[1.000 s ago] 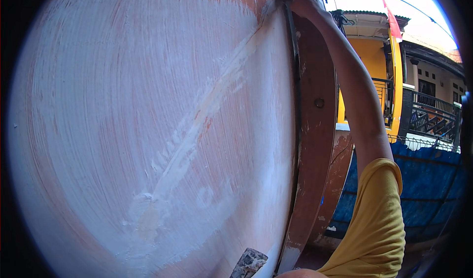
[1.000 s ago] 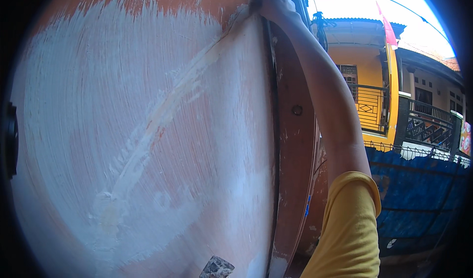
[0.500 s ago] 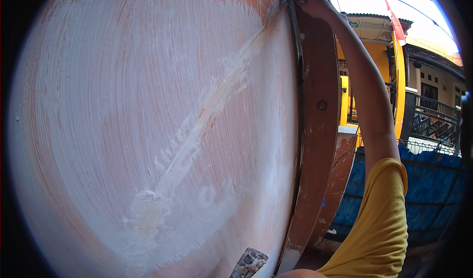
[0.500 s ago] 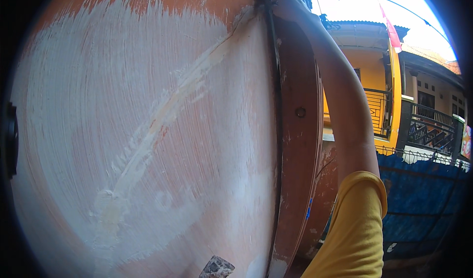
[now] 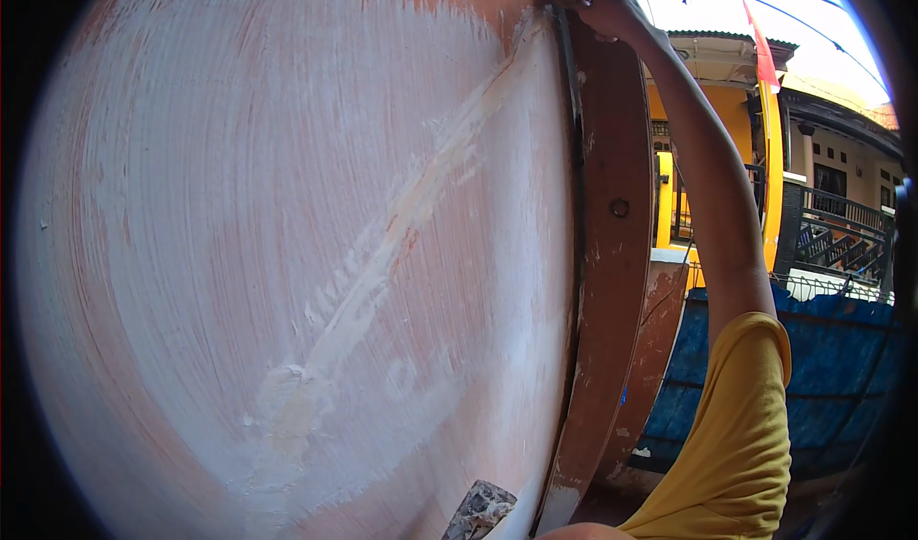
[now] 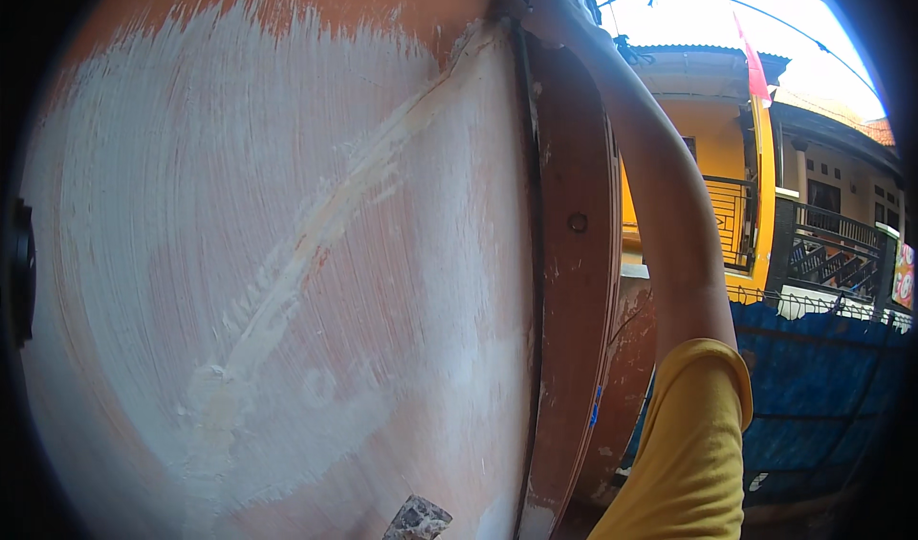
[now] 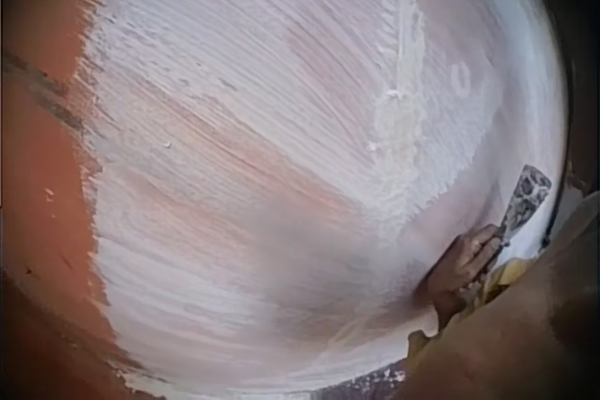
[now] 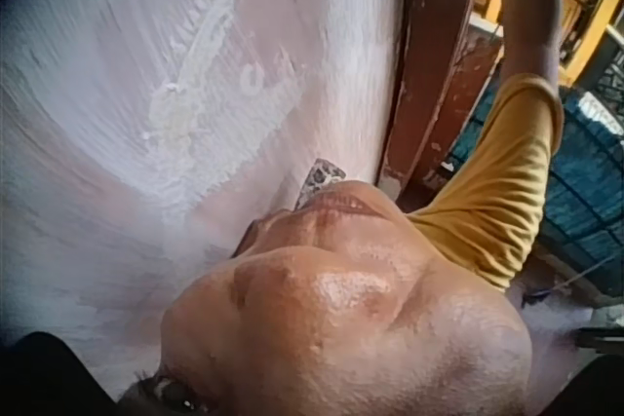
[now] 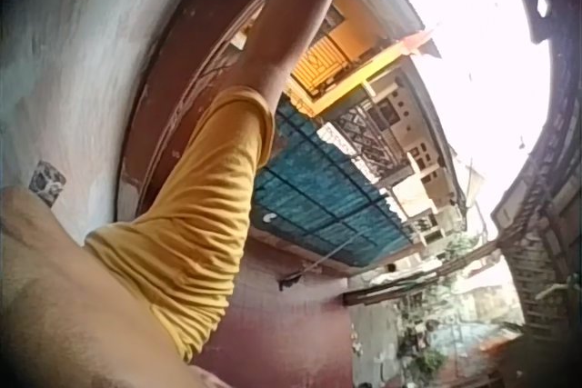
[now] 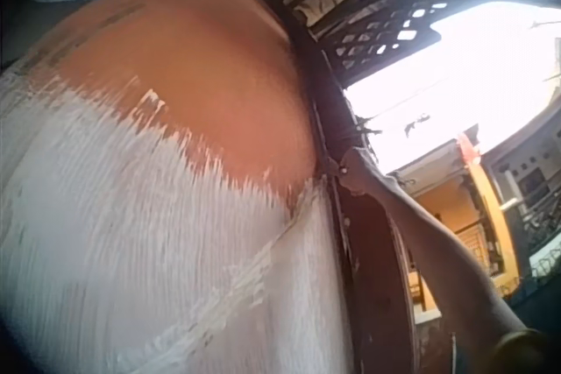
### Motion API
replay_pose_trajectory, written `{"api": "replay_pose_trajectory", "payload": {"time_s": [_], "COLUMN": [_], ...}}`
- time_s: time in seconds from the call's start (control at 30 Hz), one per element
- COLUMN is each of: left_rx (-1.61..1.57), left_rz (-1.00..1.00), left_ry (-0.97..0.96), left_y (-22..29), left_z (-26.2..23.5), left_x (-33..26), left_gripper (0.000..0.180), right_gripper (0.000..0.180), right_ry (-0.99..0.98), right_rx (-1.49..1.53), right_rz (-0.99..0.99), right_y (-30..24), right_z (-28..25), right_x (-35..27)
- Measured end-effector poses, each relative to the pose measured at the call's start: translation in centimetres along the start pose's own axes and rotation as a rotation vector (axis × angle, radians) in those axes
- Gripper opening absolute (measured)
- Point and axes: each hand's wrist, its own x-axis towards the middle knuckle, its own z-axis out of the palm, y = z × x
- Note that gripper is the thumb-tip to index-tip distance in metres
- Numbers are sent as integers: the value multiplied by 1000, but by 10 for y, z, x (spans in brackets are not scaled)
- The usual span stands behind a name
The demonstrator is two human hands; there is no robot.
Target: The person applies white putty to a wall using a putty knife, spreading and smoothing it over a surface. They repeatedly transfer putty between two handheld tools to maintain a workable amount on the main blade.
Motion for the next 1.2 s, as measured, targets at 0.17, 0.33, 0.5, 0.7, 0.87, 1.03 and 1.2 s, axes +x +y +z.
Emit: {"api": "replay_pose_trajectory", "payload": {"time_s": [0.17, 0.33, 0.5, 0.7, 0.87, 1.03, 1.2], "left_rx": [-393, -481, -498, -513, -490, -517, -623], "left_rz": [-405, -505, -534, -581, -618, -666, -704], "left_ry": [-89, -121, -133, -144, -139, -112, -62], "left_y": [7, 14, 18, 17, 20, 27, 23], "left_z": [-10, -20, -20, -17, -21, -21, -12], "left_x": [10, 20, 21, 23, 30, 29, 22], "left_gripper": [33, 27, 22, 20, 21, 23, 23], "right_gripper": [53, 20, 16, 19, 16, 23, 36], "right_ry": [-36, -155, -149, 128, -286, -216, -119], "right_rx": [-186, -318, -231, -455, -1064, -136, 249], "right_rz": [55, 20, 37, -449, -627, -128, -23], "right_y": [-27, -36, -37, -11, -8, 4, 39], "right_z": [2, 3, 9, 38, -9, -92, -103], "right_x": [7, 35, 60, 95, 91, 12, -72]}}
